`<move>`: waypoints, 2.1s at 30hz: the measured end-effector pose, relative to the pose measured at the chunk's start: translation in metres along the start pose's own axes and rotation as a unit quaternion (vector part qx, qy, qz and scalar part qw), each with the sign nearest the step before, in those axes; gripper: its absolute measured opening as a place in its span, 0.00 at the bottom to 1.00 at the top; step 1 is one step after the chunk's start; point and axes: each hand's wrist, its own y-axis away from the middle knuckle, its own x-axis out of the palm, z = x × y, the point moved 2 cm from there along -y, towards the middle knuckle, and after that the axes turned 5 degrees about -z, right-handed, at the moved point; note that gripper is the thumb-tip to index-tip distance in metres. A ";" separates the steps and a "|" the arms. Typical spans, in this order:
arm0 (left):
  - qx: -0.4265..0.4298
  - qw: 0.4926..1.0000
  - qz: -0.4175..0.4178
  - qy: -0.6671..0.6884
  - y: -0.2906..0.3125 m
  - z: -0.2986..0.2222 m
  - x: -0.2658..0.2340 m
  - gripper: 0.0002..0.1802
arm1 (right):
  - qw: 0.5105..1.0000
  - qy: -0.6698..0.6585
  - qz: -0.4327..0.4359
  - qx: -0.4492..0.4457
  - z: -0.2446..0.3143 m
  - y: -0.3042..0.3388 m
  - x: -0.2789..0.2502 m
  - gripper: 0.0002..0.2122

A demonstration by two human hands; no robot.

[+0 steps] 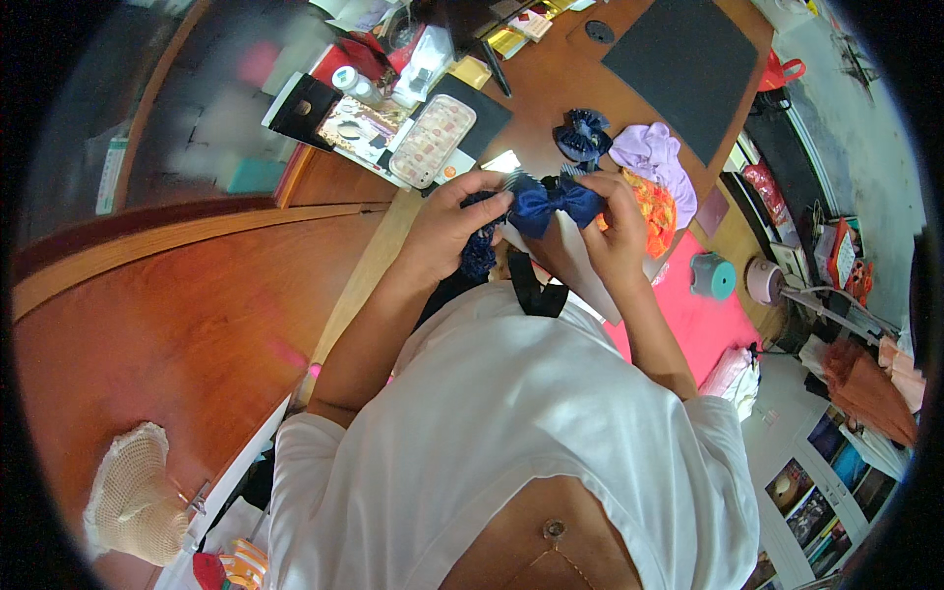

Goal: The person wipes a dark tabletop with a purple cloth and a patterned cloth. They then pick up and fold a blue striped cloth, followed by moving several small boxes and containers on the table.

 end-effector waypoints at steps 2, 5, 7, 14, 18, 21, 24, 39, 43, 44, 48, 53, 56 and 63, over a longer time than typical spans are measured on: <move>0.006 1.000 -0.009 0.000 -0.001 0.002 0.000 0.18 | 1.000 -0.007 0.009 0.014 -0.002 0.004 0.000 0.17; 0.005 1.000 -0.017 -0.006 -0.003 0.005 0.000 0.17 | 0.997 -0.039 0.039 0.061 -0.012 0.015 0.002 0.22; -0.002 1.000 -0.021 -0.012 -0.004 0.008 -0.003 0.17 | 0.989 -0.072 0.056 0.115 -0.016 0.020 0.002 0.27; 0.063 0.970 -0.009 -0.234 -0.009 0.005 -0.011 0.17 | 0.945 -0.179 0.152 0.228 -0.014 0.023 -0.002 0.36; 0.042 0.967 0.008 -0.251 -0.016 0.012 -0.018 0.17 | 0.861 -0.281 0.207 0.370 -0.024 0.032 0.010 0.15; 0.015 0.992 -0.046 -0.113 -0.022 0.018 -0.020 0.20 | 0.846 -0.325 0.129 0.401 -0.030 0.032 0.015 0.15; -0.027 0.993 -0.045 0.110 -0.032 0.027 -0.028 0.22 | 0.898 -0.222 0.078 0.372 -0.064 0.032 0.012 0.13; -0.060 0.959 -0.090 0.262 -0.054 0.054 0.015 0.26 | 0.966 -0.140 0.099 0.194 -0.040 0.007 0.036 0.16; -0.021 0.969 -0.116 0.219 -0.068 0.072 0.002 0.25 | 0.969 -0.131 0.174 0.117 -0.055 -0.007 0.019 0.17; -0.008 0.963 -0.143 0.228 -0.074 0.079 -0.005 0.16 | 0.982 -0.070 0.145 0.103 -0.065 -0.017 0.011 0.23; -0.072 0.972 -0.147 0.170 -0.072 0.082 -0.016 0.18 | 0.941 0.281 0.187 0.006 -0.108 -0.048 -0.012 0.53; -0.149 0.972 -0.123 0.137 -0.069 0.069 0.006 0.22 | 0.904 0.325 0.278 -0.014 -0.154 -0.046 -0.002 0.47; -0.160 0.965 -0.091 0.187 -0.080 0.073 0.007 0.21 | 0.959 0.210 0.193 0.004 -0.166 -0.041 0.008 0.29; -0.105 0.964 -0.074 0.234 -0.103 0.067 0.007 0.16 | 0.989 0.054 0.121 0.059 -0.155 -0.025 -0.004 0.18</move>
